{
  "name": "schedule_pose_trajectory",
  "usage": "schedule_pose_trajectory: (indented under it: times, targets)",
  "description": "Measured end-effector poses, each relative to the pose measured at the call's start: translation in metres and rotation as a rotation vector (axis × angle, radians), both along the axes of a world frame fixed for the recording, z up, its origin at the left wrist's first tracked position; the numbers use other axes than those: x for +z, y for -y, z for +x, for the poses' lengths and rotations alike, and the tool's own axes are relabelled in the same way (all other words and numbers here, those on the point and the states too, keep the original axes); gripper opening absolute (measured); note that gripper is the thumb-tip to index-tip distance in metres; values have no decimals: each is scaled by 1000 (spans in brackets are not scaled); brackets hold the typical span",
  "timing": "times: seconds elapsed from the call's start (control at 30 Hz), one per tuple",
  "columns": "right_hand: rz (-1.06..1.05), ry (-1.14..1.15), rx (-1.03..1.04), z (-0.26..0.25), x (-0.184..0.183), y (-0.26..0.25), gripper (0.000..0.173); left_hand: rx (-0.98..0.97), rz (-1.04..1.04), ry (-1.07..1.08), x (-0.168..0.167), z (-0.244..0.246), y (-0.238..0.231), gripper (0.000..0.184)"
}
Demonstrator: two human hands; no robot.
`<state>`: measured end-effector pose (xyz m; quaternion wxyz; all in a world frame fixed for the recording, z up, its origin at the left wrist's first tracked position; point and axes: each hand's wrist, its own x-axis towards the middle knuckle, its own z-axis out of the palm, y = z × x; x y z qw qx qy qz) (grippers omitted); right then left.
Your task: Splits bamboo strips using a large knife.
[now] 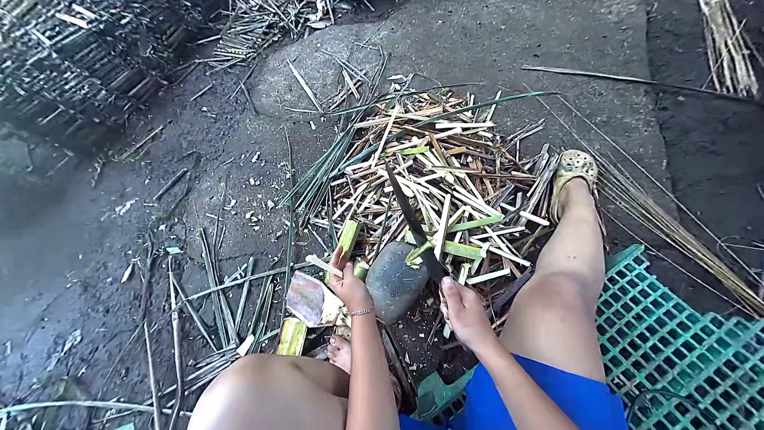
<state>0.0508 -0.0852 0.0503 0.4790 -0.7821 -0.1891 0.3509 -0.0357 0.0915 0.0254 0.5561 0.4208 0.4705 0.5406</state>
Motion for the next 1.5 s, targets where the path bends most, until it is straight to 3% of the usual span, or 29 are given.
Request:
schedule_pose_trajectory:
  times: [0.13,0.27,0.33,0.43,0.5,0.67,0.8,0.9,1.03,1.13,1.23,1.3,1.37,1.43,1.5]
  targets:
    - [-280,-32,148,-9,-40,3,59,-244,96,-68,-1,5,7,47]
    - [-262,-38,135,-11,-21,0,57,-801,214,-192,11,7,17,69]
    - [-247,-3,97,-14,-14,0,55,-954,301,-269,19,15,25,61]
    - [-376,-55,157,-12,-43,-2,62,-1081,264,-514,10,25,31,42]
    - [-415,-74,187,-4,-50,-8,66,-1050,241,-548,-1,34,32,41]
    - [-426,-90,242,-7,-22,-4,66,-791,383,-330,-6,28,41,34]
    - [-492,-157,246,-13,-62,-14,71,-899,189,-526,-33,23,44,38]
    - [-478,-132,264,-7,-65,-20,68,-986,234,-576,-35,29,50,35]
    - [-466,-194,289,-2,-69,-22,47,-1066,365,-672,-30,41,59,34]
    - [-392,-376,190,5,-69,-17,58,-980,461,-622,1,56,57,38]
    - [-173,-657,-61,14,-38,1,58,-852,420,-439,54,86,38,48]
    - [31,-718,-257,23,-14,21,56,-956,256,-329,93,110,20,56]
    - [229,-730,-405,38,7,48,59,-1186,132,-328,115,137,5,50]
    - [388,-697,-491,59,24,80,65,-1400,96,-518,108,167,-7,59]
    - [496,-666,-540,75,28,112,70,-1319,119,-725,64,196,-10,62]
